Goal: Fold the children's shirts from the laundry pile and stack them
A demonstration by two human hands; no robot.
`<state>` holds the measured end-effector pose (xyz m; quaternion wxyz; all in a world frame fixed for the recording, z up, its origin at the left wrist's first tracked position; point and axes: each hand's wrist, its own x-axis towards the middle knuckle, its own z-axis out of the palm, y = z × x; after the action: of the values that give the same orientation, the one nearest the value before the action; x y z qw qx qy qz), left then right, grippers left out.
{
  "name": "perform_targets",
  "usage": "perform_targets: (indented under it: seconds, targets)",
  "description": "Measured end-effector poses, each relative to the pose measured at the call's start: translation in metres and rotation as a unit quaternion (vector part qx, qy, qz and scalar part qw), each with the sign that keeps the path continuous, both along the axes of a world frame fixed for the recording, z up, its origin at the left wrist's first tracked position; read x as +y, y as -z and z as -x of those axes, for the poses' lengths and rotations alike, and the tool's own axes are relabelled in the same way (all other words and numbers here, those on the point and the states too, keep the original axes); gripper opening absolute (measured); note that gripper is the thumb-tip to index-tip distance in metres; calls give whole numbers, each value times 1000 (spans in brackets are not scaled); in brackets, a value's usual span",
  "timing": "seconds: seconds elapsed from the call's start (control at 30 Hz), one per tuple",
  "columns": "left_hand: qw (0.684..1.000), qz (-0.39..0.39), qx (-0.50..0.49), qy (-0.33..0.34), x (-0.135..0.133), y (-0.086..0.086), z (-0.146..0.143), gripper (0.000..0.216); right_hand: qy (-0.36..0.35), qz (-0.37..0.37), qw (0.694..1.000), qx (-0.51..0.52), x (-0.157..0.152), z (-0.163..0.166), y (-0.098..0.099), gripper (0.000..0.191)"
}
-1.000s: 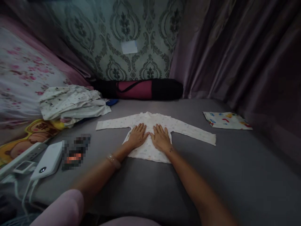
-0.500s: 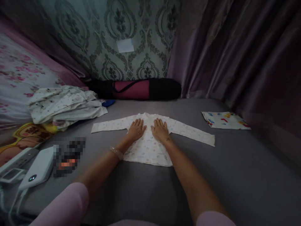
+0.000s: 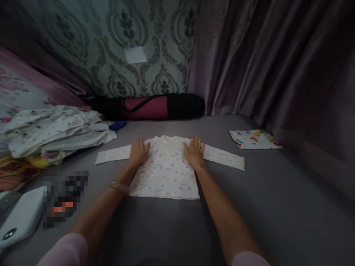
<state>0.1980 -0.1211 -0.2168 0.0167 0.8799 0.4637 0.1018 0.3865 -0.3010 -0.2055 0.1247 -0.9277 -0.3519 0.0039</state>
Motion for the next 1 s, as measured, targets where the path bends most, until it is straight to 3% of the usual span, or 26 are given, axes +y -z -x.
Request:
perform_targets:
  seconds: [0.1, 0.23, 0.4, 0.63, 0.8, 0.9, 1.0]
  targets:
    - [999, 5, 2, -43, 6, -4, 14, 69, 36, 16, 999, 28, -10, -7, 0, 74]
    - [998, 34, -4, -45, 15, -6, 31, 66, 43, 19, 997, 54, -25, -15, 1, 77]
    - [989, -2, -15, -147, 30, -3, 60, 69, 98, 34, 994, 23, -54, -29, 5, 75]
    - [981, 17, 0, -192, 42, -8, 95, 70, 160, 47, 986, 12, -90, -51, 2, 70]
    - [979, 7, -9, -205, 45, -9, 109, 69, 157, 46, 986, 6, -121, -62, 2, 66]
    - [976, -25, -22, -217, 47, -8, 113, 68, 210, 9, 977, -43, -137, -66, 2, 66]
    - [977, 9, -21, -212, 48, -8, 116, 68, 265, 11, 964, -14, -153, -71, 0, 62]
